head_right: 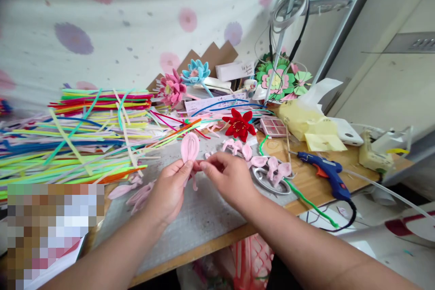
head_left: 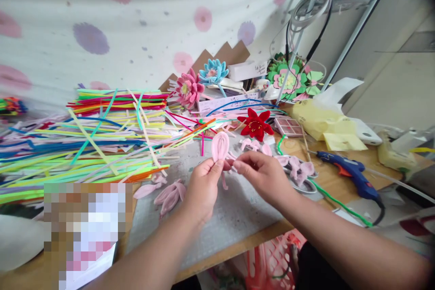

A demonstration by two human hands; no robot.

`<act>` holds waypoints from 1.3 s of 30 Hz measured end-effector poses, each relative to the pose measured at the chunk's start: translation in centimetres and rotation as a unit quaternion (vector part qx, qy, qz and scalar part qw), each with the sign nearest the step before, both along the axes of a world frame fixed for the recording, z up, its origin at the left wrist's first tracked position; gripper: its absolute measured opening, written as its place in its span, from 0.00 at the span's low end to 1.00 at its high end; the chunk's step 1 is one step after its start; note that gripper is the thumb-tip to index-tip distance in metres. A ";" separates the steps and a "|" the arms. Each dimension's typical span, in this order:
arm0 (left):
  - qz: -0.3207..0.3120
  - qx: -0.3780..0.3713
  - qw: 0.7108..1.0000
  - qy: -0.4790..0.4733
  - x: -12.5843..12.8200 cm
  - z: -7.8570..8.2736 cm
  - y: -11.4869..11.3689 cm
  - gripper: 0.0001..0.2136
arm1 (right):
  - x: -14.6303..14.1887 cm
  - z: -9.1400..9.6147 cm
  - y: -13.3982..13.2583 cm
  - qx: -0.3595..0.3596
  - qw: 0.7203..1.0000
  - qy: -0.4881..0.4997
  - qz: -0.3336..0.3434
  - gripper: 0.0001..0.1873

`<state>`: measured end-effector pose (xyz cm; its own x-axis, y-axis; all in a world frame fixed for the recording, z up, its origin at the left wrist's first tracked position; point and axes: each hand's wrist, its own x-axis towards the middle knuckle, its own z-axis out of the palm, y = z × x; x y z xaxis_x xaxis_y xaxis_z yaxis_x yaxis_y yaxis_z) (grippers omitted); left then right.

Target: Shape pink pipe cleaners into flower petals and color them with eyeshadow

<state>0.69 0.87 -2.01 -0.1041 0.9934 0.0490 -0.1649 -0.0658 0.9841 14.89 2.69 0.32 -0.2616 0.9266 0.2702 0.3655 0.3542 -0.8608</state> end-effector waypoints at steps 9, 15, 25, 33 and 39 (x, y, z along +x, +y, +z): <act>-0.099 -0.019 0.992 0.079 0.3 -0.4 -0.5 0.12 | 0.0 -0.1 0.7 -0.192 0.959 0.203 0.047 0.15; -0.131 -0.089 0.985 -0.069 0.8 0.9 -0.5 0.11 | -0.5 -0.6 0.4 -0.179 0.963 0.202 0.001 0.14; -0.085 -0.065 0.990 -0.097 0.6 0.5 -0.3 0.08 | -0.8 -1.4 0.2 -0.097 0.978 0.187 -0.001 0.12; -0.003 -0.065 0.988 -0.137 0.0 1.4 0.1 0.09 | -2.2 -1.8 -1.2 -0.229 0.964 0.084 0.106 0.10; 0.042 -0.016 0.998 0.047 -0.8 0.1 0.5 0.12 | -0.6 -0.3 -1.2 0.076 0.981 -0.169 0.061 0.16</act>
<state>-0.10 1.38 -1.88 -0.1836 0.9825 0.0300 -0.0665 -0.0428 0.9969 14.26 1.50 -0.01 -0.4669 0.8386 0.2807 0.5680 0.5276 -0.6316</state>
